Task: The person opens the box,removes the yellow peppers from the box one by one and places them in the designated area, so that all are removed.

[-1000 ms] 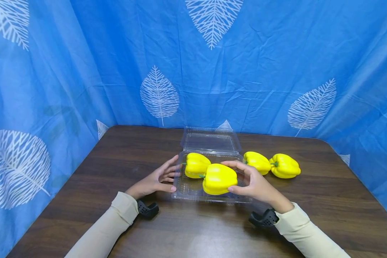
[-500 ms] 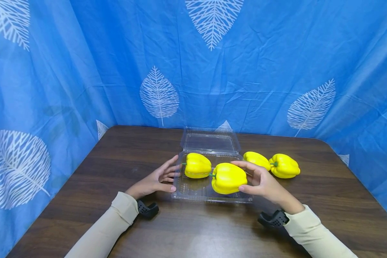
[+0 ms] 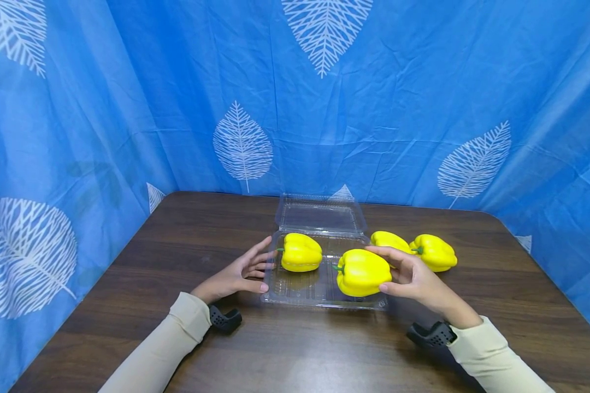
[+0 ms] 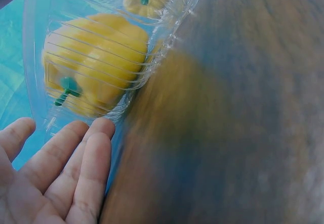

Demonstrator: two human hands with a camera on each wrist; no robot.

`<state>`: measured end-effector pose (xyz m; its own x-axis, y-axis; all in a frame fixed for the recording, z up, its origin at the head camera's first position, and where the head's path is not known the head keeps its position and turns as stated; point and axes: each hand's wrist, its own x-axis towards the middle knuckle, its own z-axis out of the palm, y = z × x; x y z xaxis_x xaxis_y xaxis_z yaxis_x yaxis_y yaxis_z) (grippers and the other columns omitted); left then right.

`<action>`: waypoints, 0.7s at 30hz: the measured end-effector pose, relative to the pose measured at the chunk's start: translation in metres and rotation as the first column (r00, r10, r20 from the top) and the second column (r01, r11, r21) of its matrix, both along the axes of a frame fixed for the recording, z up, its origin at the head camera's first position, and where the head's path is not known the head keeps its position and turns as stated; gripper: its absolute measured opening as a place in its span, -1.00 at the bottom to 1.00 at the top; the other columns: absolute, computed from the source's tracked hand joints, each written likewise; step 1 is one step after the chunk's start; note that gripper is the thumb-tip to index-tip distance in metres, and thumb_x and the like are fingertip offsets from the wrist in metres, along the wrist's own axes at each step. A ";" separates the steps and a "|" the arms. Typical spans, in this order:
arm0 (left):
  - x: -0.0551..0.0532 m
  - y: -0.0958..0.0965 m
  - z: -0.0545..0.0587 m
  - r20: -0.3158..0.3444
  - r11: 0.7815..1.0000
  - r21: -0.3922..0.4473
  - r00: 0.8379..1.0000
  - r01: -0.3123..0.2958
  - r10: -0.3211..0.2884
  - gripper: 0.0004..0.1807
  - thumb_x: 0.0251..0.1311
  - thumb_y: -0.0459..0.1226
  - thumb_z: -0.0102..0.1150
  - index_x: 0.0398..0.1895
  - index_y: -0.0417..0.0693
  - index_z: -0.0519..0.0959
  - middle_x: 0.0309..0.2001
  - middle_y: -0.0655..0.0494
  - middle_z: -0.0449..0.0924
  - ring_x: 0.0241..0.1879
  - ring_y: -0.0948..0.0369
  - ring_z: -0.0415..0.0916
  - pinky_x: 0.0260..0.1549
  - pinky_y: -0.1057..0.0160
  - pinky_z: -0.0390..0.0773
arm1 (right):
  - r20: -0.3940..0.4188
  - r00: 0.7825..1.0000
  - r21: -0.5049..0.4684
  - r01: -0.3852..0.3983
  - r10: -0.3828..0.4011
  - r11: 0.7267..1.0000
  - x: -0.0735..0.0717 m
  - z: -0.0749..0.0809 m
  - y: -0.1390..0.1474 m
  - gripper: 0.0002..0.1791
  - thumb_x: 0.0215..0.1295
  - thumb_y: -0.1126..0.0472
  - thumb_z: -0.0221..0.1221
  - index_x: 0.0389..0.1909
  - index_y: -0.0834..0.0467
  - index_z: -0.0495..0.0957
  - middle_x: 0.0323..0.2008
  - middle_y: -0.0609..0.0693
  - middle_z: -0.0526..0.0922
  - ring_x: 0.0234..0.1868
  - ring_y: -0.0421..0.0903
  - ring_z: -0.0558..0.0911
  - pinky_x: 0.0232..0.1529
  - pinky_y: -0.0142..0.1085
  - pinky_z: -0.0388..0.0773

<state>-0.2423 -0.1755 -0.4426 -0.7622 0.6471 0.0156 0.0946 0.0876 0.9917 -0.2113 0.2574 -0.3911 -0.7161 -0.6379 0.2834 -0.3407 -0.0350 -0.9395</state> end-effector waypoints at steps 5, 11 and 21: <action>0.001 0.000 0.001 -0.002 1.000 0.001 1.000 0.000 0.000 0.24 0.38 -0.12 0.44 0.81 0.02 -0.30 0.73 -0.29 -0.04 0.63 -0.27 0.12 0.55 -0.24 0.23 | 0.010 1.000 -0.001 -0.004 0.004 1.000 0.002 0.001 0.007 -0.29 0.46 0.54 0.22 0.59 0.21 0.35 0.43 -0.19 0.55 0.32 -0.23 0.64 0.26 -0.32 0.62; 0.001 0.000 0.001 0.006 1.000 0.002 1.000 -0.008 0.008 0.23 0.38 -0.16 0.43 0.81 0.00 -0.29 0.72 -0.31 -0.03 0.62 -0.29 0.13 0.55 -0.26 0.24 | 0.018 1.000 0.020 0.015 -0.015 1.000 0.005 0.003 0.015 -0.27 0.46 0.56 0.21 0.61 0.28 0.30 0.43 -0.15 0.56 0.34 -0.21 0.63 0.28 -0.32 0.61; 0.001 0.001 0.000 -0.018 1.000 0.001 1.000 0.001 -0.001 0.22 0.38 -0.20 0.41 0.81 -0.02 -0.29 0.72 -0.31 -0.01 0.61 -0.28 0.16 0.53 -0.15 0.31 | 0.057 0.996 0.053 0.067 -0.070 0.996 0.011 0.006 0.029 -0.26 0.47 0.54 0.19 0.62 0.13 0.35 0.42 -0.22 0.57 0.33 -0.24 0.64 0.22 -0.31 0.65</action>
<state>-0.2416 -0.1749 -0.4424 -0.7611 0.6479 0.0303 0.1129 0.0864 0.9898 -0.2008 0.2863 -0.3848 -0.7731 -0.5993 0.2079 -0.2846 0.0348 -0.9580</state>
